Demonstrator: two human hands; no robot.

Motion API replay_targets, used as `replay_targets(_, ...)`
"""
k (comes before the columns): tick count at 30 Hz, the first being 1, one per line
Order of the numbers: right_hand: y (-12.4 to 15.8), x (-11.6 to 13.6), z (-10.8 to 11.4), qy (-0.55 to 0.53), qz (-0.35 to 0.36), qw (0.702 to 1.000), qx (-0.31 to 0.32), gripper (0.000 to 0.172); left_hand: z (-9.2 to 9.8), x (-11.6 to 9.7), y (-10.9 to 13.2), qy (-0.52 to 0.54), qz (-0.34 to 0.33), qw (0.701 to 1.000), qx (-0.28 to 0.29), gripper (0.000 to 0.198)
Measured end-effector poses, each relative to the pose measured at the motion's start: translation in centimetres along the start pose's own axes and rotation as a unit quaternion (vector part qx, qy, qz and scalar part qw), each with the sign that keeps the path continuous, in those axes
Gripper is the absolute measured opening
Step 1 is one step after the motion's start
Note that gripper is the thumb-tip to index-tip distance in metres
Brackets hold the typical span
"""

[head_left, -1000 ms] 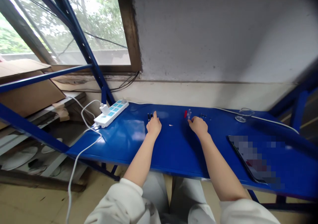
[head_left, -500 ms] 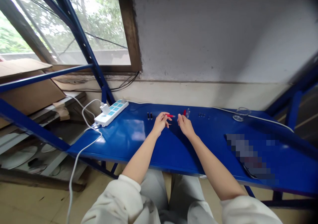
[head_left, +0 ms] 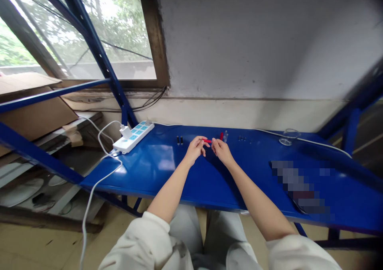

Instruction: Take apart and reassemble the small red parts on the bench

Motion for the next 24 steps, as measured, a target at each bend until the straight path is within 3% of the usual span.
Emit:
replay_targets(9, -0.46, -0.82, -0.16, -0.035, 0.026, 0.999, 0.008, 0.032, 0.24, -0.06, -0.03, 0.002, -0.006, 0.999, -0.032, 0.025)
replay_targets(15, -0.53, -0.78, -0.34, -0.078, 0.033, 0.996, 0.029, 0.035, 0.46, -0.16, -0.08, -0.002, -0.005, 0.998, -0.062, 0.029)
replay_targets(24, -0.46, -0.82, -0.02, -0.011, 0.037, 0.998, 0.040, 0.033, 0.29, 0.07, 0.10, -0.004, 0.027, 0.999, -0.030, 0.033)
Point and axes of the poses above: each hand's wrist, its own y-axis away from the middle knuckle, its own z-axis out of the back of the hand, x = y × z, the point moved 3 cm from there along -y, towards the middle knuckle, and after that the axes turned 1 degree about x, right-handed, at the moved point
